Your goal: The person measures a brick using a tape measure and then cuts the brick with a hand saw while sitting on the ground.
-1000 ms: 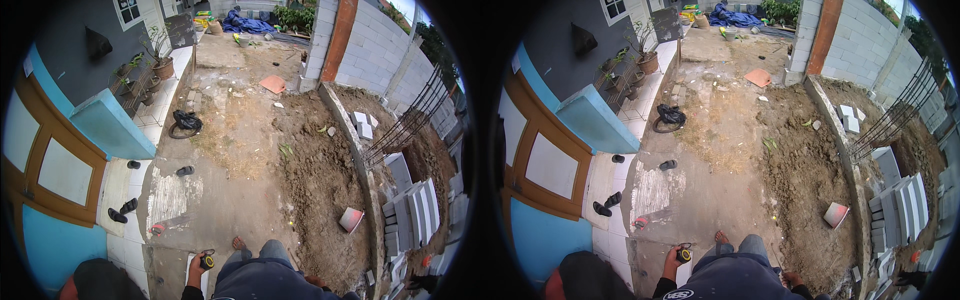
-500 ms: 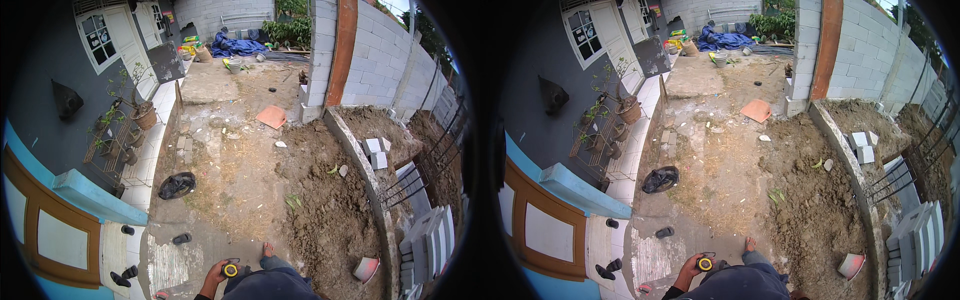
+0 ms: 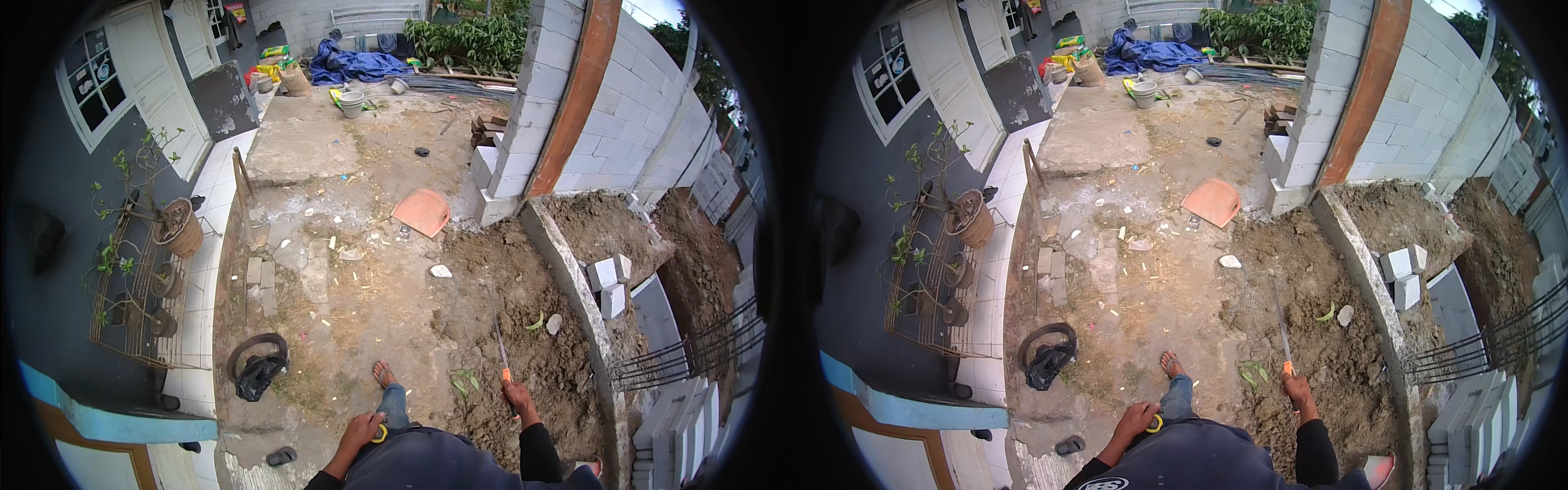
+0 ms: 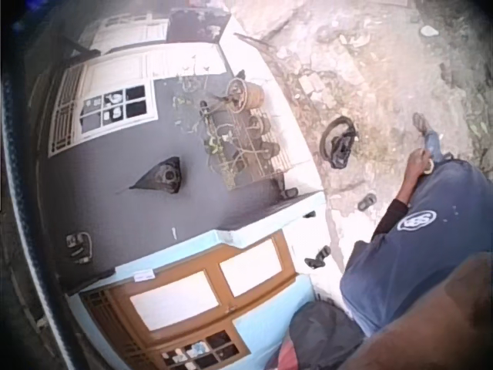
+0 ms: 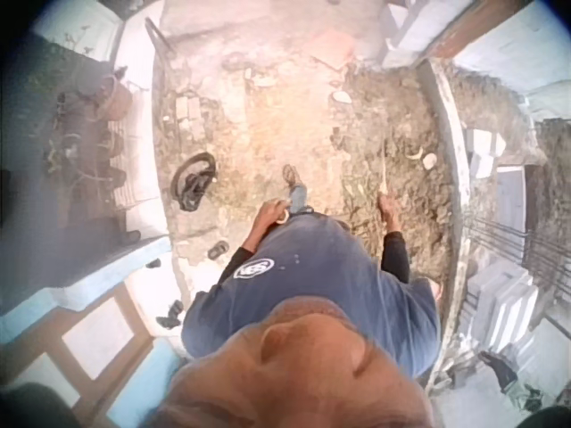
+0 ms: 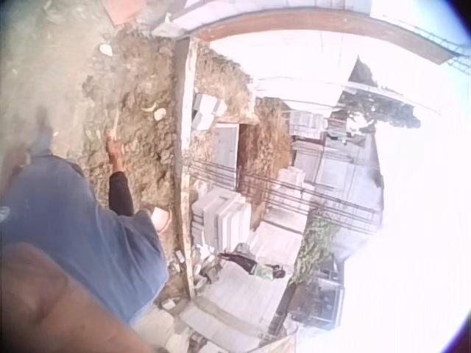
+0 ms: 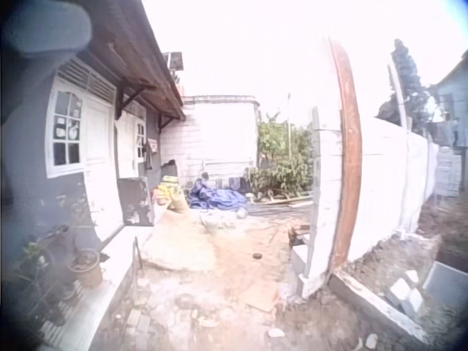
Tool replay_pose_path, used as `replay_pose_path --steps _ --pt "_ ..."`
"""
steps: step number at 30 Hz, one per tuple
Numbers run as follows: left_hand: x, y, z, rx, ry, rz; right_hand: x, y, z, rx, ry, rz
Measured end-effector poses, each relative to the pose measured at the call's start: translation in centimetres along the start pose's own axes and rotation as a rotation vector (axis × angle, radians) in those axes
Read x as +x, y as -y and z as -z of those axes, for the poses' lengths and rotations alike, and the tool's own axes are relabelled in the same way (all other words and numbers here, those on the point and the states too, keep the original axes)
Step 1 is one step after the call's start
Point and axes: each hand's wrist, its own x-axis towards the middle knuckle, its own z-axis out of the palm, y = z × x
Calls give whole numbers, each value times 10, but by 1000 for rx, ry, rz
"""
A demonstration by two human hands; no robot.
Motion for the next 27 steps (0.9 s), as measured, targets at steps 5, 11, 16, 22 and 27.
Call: replay_pose_path --steps 5,11,16,22,27 --pt "109 -83 79 434 37 -278 17 -30 -2 44 -47 -379" --pt "211 -48 143 176 175 46 -3 18 -40 116 144 -627" --pt "319 -27 180 -43 57 324 65 108 -71 129 175 -735" --pt "469 -38 267 -987 -59 605 240 240 -90 60 203 -709" --pt "561 -118 367 -1542 -174 582 437 415 -94 -571 189 -380"
